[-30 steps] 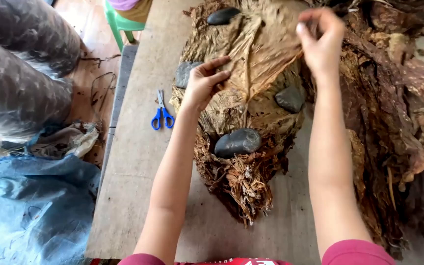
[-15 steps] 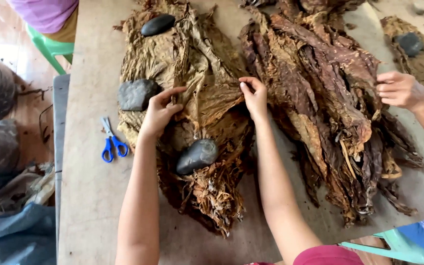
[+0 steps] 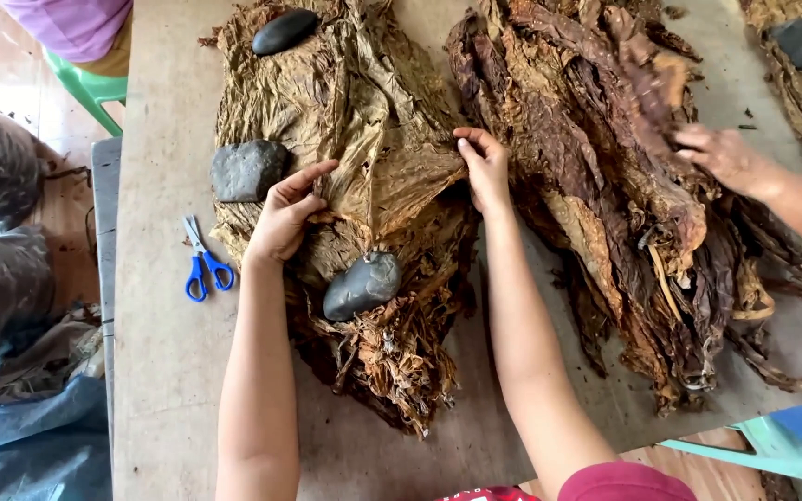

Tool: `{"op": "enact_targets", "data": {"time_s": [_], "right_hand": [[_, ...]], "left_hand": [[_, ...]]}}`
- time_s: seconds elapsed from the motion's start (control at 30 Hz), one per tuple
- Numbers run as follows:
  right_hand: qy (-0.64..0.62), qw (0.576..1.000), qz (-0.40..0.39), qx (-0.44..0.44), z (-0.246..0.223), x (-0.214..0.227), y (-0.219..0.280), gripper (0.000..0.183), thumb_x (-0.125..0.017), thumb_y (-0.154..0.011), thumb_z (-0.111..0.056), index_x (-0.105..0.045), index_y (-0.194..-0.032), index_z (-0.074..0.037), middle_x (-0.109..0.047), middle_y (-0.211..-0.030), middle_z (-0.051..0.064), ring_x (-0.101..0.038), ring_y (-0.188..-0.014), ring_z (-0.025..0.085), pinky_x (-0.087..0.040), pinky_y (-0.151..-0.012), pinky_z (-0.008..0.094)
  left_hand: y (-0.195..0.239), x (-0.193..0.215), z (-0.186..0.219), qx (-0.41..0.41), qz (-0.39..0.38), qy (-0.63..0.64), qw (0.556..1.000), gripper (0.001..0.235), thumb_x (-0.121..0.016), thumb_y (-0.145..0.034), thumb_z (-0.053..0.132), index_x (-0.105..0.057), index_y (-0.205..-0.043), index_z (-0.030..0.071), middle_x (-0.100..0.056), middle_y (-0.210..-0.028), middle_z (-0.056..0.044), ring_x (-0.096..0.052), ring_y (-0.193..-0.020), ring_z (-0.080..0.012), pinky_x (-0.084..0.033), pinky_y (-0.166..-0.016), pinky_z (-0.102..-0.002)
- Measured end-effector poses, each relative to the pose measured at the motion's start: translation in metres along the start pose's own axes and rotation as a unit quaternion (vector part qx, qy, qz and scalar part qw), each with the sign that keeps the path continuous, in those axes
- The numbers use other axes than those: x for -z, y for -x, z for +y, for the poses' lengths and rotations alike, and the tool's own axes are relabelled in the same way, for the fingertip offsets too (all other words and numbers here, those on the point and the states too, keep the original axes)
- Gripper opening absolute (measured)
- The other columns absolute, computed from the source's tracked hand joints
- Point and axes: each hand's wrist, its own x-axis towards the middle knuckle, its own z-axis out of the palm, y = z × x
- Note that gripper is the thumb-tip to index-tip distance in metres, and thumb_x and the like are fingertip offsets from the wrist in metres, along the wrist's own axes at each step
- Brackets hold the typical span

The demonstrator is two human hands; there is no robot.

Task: The person sorts and arranges dried brown leaves on a wooden table, using both hands to separate and stack them. They occasionally use a pair of blue scissors to trim small pieces and place smooth stones on top of the leaf piles to hold them in place.

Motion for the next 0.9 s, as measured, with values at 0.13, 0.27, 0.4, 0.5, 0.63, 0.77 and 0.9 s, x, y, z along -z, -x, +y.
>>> {"op": "enact_targets", "data": {"time_s": [0.13,0.27,0.4,0.5,0.63,0.77,0.9], "right_hand": [[0.014,1.000,-0.007,0.016,-0.002,0.003,0.001,0.016,-0.082,-0.109,-0.013,-0.090,-0.122,-0.014,-0.084,-0.107,0.002,-0.073,-0.102,0.011,-0.062,-0.096,0.033],[0.000,0.995,-0.096,0.000,-0.021,0.005,0.005,0.030,-0.094,-0.100,-0.015,-0.079,-0.126,-0.015,-0.083,-0.118,0.003,-0.082,-0.110,0.017,-0.069,-0.102,0.032],[0.013,0.998,-0.059,0.001,-0.031,0.010,0.005,0.024,-0.093,-0.099,-0.009,-0.082,-0.120,-0.014,-0.084,-0.114,0.003,-0.080,-0.105,0.017,-0.069,-0.100,0.032],[0.038,0.998,-0.030,0.042,-0.018,0.013,0.001,0.014,-0.088,-0.103,-0.006,-0.083,-0.114,-0.012,-0.082,-0.107,0.002,-0.076,-0.100,0.015,-0.066,-0.094,0.031],[0.056,0.996,0.003,0.069,-0.013,0.011,0.002,0.013,-0.085,-0.103,-0.003,-0.083,-0.112,-0.012,-0.083,-0.106,0.001,-0.077,-0.099,0.015,-0.066,-0.094,0.032],[0.078,0.990,0.029,0.118,-0.010,0.009,-0.002,0.012,-0.082,-0.104,-0.002,-0.081,-0.112,-0.011,-0.082,-0.107,0.004,-0.078,-0.102,0.018,-0.065,-0.095,0.034],[0.102,0.986,0.039,0.125,-0.006,0.008,-0.001,0.018,-0.084,-0.100,0.001,-0.080,-0.114,-0.010,-0.082,-0.109,0.006,-0.079,-0.103,0.020,-0.067,-0.099,0.036]], "left_hand": [[0.016,-0.014,0.028,0.017,-0.024,-0.023,0.999,0.070,-0.054,-0.092,-0.017,-0.072,-0.157,0.001,-0.083,-0.134,-0.015,-0.084,-0.073,-0.0198,-0.076,-0.062,-0.026],[0.020,-0.006,0.036,0.054,-0.212,0.086,0.972,0.067,-0.047,-0.106,-0.014,-0.054,-0.171,-0.001,-0.037,-0.192,-0.021,-0.082,-0.075,-0.0077,-0.067,-0.065,-0.011],[0.021,-0.014,0.037,0.055,-0.283,0.129,0.949,0.066,-0.057,-0.108,-0.007,-0.051,-0.174,-0.002,-0.035,-0.193,-0.024,-0.086,-0.081,-0.0102,-0.071,-0.069,-0.012],[0.028,-0.020,0.053,0.062,-0.217,0.070,0.972,0.074,-0.044,-0.103,-0.015,-0.049,-0.175,0.000,-0.044,-0.188,-0.026,-0.087,-0.079,-0.0115,-0.071,-0.066,-0.010],[0.026,-0.022,0.061,0.065,-0.188,0.018,0.980,0.079,-0.047,-0.102,-0.015,-0.042,-0.179,0.002,-0.044,-0.186,-0.027,-0.086,-0.081,-0.0146,-0.074,-0.071,-0.013],[0.029,-0.029,0.076,0.048,-0.108,-0.073,0.990,0.079,-0.054,-0.097,-0.013,-0.051,-0.175,0.001,-0.066,-0.165,-0.021,-0.080,-0.082,-0.0124,-0.073,-0.067,-0.020],[0.030,-0.029,0.081,0.049,-0.055,-0.100,0.992,0.070,-0.053,-0.101,-0.011,-0.058,-0.170,0.000,-0.068,-0.159,-0.024,-0.072,-0.075,-0.0115,-0.069,-0.061,-0.020]]}}
